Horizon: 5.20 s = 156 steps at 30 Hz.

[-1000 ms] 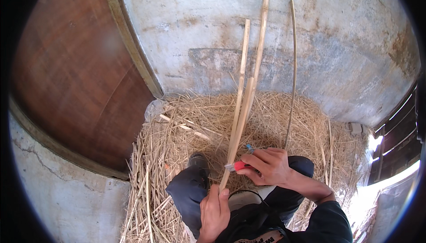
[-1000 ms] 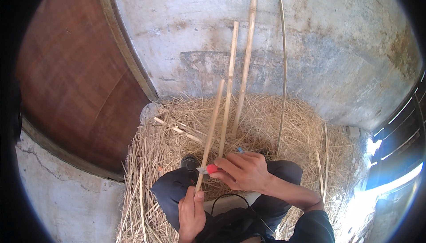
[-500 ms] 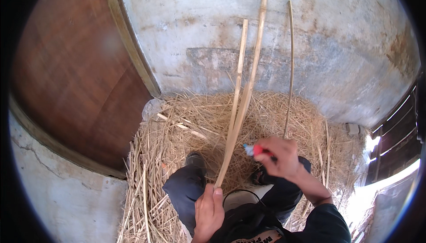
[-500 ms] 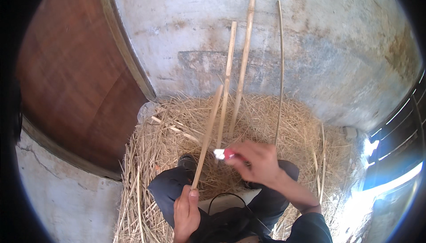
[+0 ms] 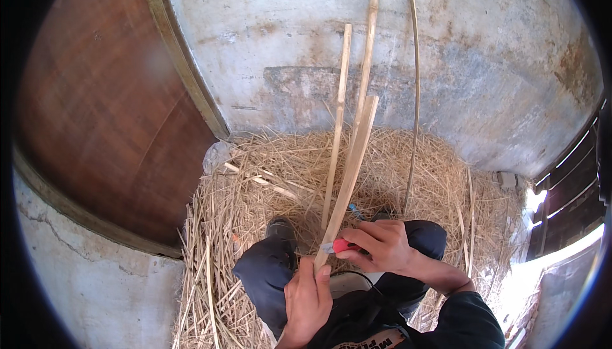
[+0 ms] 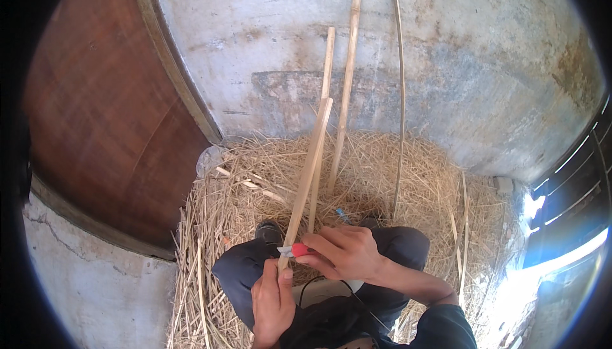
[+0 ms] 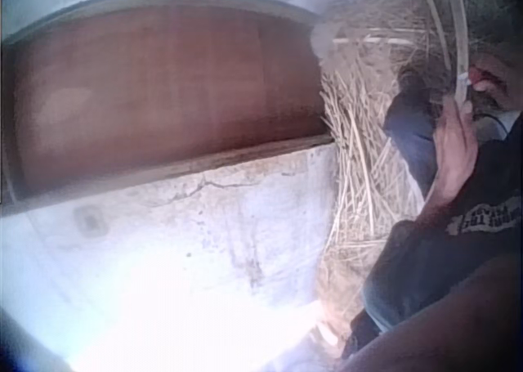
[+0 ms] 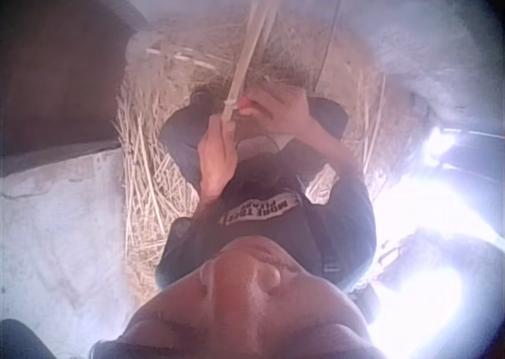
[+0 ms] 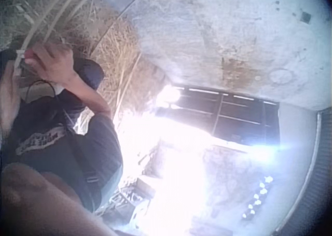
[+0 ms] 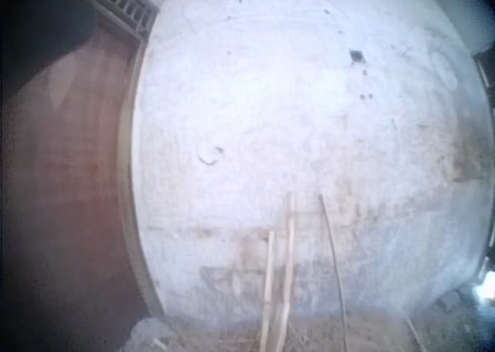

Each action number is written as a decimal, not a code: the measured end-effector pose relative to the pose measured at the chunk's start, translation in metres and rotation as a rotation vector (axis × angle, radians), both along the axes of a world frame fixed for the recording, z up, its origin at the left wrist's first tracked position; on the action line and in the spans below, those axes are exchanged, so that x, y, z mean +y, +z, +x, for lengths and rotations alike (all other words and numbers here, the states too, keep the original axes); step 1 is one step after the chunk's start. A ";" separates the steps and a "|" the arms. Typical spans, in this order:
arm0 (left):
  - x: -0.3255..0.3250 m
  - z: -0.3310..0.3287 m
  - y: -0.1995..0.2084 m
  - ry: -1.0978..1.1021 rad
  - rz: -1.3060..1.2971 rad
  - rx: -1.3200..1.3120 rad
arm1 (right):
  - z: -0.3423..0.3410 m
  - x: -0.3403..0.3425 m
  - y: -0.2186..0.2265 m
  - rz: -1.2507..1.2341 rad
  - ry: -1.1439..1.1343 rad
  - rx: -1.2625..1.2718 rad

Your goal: The person sits on a bed of straw and uses a red utility knife to shave thin strips off long bamboo poles. They hold the poles vertically and repeatedly scrape the surface to remove the outer layer, creating a pile of shavings on the straw.

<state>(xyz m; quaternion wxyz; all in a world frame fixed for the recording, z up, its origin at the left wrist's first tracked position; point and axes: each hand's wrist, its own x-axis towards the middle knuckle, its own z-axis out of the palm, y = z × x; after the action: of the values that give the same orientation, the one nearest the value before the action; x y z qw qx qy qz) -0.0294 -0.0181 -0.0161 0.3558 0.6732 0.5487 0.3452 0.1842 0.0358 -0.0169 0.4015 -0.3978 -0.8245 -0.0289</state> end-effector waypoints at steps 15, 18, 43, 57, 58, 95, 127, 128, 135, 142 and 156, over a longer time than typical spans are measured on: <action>0.004 0.001 -0.005 0.003 0.029 0.027 | 0.004 0.006 0.001 0.046 -0.081 -0.030; 0.002 0.000 -0.008 0.004 -0.001 0.053 | 0.005 0.007 0.001 0.037 -0.099 -0.036; -0.020 -0.026 -0.039 0.013 -0.037 0.071 | 0.108 0.057 0.038 -0.103 -0.541 0.318; 0.006 -0.002 -0.001 0.060 0.032 -0.028 | 0.013 0.005 -0.006 -0.042 -0.058 0.026; 0.006 -0.002 0.000 0.051 0.016 -0.015 | 0.012 0.004 -0.006 -0.041 -0.056 0.020; -0.045 -0.037 -0.027 -0.027 -0.190 -0.048 | 0.155 0.125 0.045 -0.158 -0.726 0.200; 0.030 -0.034 -0.049 -0.229 -0.754 -0.789 | 0.221 0.197 -0.174 -1.241 -0.306 -0.469; 0.030 -0.034 -0.049 -0.235 -0.758 -0.791 | 0.218 0.197 -0.171 -1.242 -0.304 -0.468; 0.030 -0.037 -0.049 -0.296 -0.781 -0.856 | 0.209 0.195 -0.160 -1.262 -0.311 -0.454; 0.032 -0.046 -0.063 -0.487 -0.816 -1.076 | 0.207 0.194 -0.150 -1.210 -0.285 -0.434; 0.024 -0.015 -0.028 -0.188 -0.349 -0.695 | 0.045 0.094 0.042 -0.893 0.297 0.778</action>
<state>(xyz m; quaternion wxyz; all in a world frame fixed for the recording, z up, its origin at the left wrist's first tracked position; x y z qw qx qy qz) -0.0449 0.0058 -0.0437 0.6593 0.4929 0.3821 0.4200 0.2297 0.1299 0.0251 0.4673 -0.3900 -0.5965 0.5232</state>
